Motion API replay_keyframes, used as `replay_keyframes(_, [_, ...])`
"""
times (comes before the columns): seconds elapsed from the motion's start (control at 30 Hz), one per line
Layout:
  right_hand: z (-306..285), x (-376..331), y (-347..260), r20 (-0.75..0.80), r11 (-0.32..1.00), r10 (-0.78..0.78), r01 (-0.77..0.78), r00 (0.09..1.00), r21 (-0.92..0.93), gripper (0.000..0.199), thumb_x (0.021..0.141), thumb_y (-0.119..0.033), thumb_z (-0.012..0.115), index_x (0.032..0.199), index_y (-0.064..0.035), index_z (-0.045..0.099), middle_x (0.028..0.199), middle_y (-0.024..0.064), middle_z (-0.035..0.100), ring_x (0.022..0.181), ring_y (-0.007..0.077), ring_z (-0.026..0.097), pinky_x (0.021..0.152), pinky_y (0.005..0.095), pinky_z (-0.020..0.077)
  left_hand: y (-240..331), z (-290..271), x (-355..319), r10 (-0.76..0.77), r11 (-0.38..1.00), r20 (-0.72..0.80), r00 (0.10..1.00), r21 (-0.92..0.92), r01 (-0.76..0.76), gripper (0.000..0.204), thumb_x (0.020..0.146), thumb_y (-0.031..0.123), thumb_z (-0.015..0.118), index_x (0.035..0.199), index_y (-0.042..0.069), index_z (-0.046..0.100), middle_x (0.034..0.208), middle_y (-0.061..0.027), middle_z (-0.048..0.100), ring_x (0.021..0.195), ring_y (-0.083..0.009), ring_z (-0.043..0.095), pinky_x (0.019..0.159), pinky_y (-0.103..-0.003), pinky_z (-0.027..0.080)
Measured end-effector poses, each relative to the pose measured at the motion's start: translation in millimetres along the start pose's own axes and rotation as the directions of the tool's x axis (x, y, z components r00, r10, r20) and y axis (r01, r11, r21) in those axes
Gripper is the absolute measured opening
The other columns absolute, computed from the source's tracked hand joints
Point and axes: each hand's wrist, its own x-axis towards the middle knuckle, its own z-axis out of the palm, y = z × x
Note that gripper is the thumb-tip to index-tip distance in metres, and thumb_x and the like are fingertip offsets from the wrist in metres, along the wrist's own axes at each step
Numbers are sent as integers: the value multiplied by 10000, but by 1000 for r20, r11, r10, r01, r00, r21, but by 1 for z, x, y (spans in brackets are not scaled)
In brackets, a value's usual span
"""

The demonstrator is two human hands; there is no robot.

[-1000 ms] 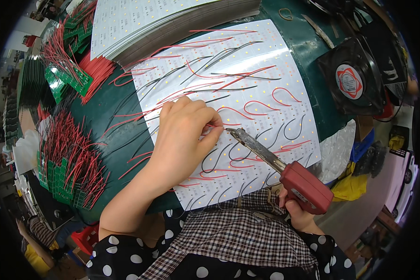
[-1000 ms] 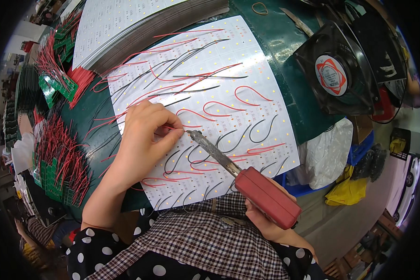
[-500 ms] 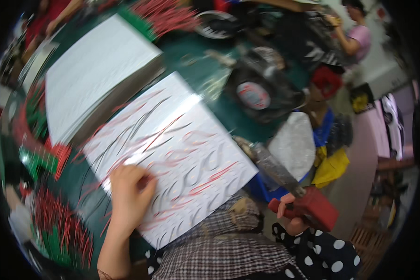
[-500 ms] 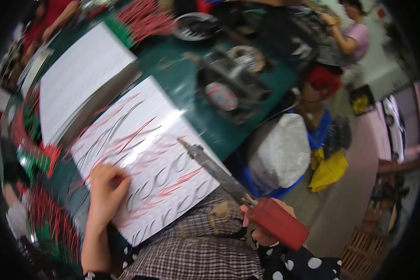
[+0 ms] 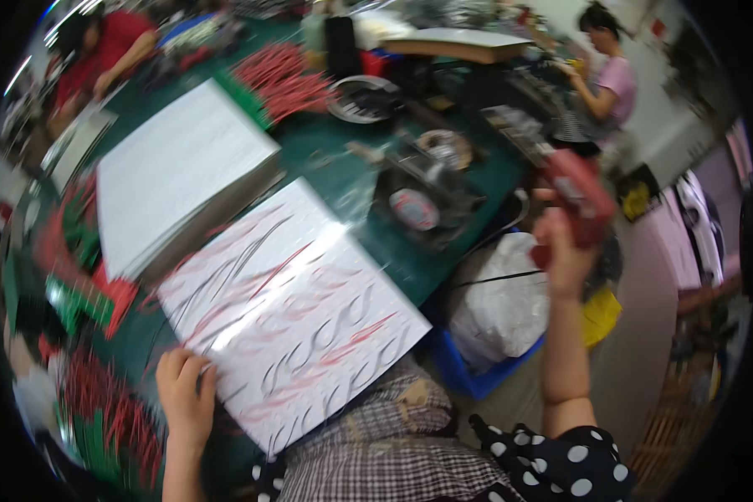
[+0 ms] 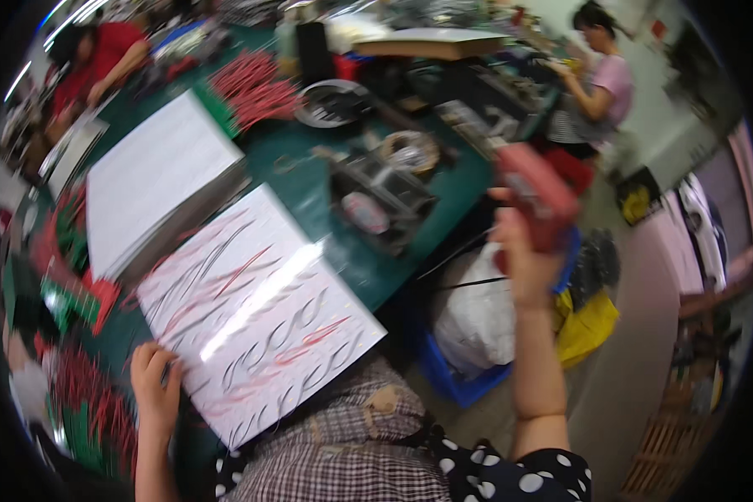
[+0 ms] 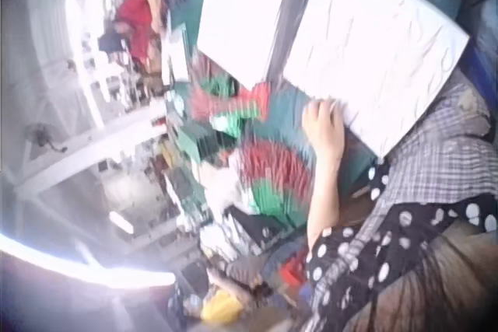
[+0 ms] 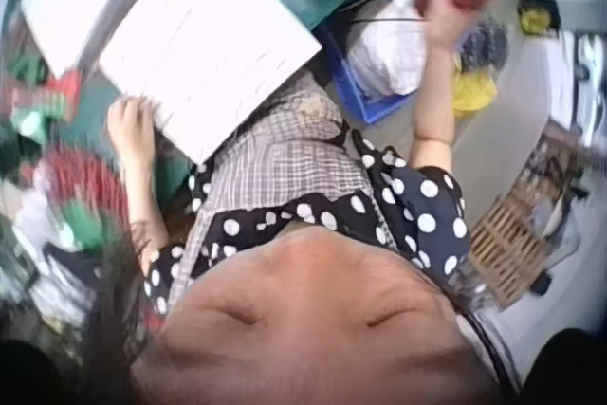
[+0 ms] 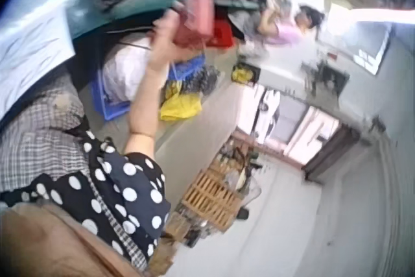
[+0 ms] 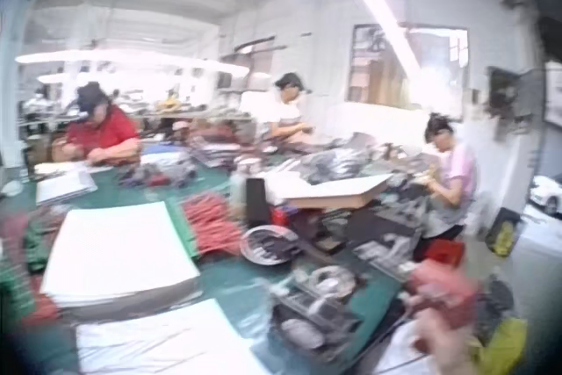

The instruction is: The person positions wires on an LED circuit board and solders them to the contact points using a soldering iron.

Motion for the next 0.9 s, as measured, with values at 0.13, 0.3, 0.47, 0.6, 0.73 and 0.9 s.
replay_keyframes(0.13, [-26,-15,-61,161,976,53,-17,985,-216,263,934,-153,501,1140,-11,579,887,24,614,581,39,437,518,199,352,-4,-10,-6,47,998,61,997,-38,-45,178,708,103,689,846,56,588,848,-101,531,839,-303,495,757,-398,365])
replay_keyframes(0.3, [-33,-77,-85,298,977,146,-91,943,-192,410,924,-252,512,1205,44,479,737,46,549,590,95,492,497,225,419,9,-11,10,39,999,251,967,-18,-36,223,715,174,722,901,105,621,893,-35,548,936,-231,506,887,-439,322])
replay_keyframes(0.47, [-44,-159,-64,507,942,334,-293,794,-162,639,819,-501,644,1111,44,481,900,120,580,496,121,511,432,240,416,3,-16,1,41,998,244,969,29,-49,226,714,185,725,889,101,610,909,-32,538,954,-232,501,924,-486,308])
replay_keyframes(0.6, [5,-180,-71,689,897,359,-436,630,-69,658,817,-457,673,1200,32,455,1048,166,574,588,144,543,526,262,450,13,-23,-10,65,996,302,951,33,-79,214,718,178,717,873,95,595,902,-41,522,957,-238,491,921,-497,315])
replay_keyframes(0.73, [18,-189,-75,732,815,381,-579,564,22,652,850,-399,649,1285,12,391,1135,186,544,686,161,545,589,290,468,7,-20,-19,8,1000,349,937,15,-15,204,720,174,710,840,77,578,899,-45,518,954,-241,488,916,-487,327])
replay_keyframes(0.9, [20,-190,-67,738,794,399,-608,544,19,635,853,-352,654,1297,5,374,1133,210,540,696,175,545,592,293,477,7,-27,-13,55,998,357,933,16,-64,168,729,129,694,820,69,566,892,-51,537,928,-234,506,893,-451,355])
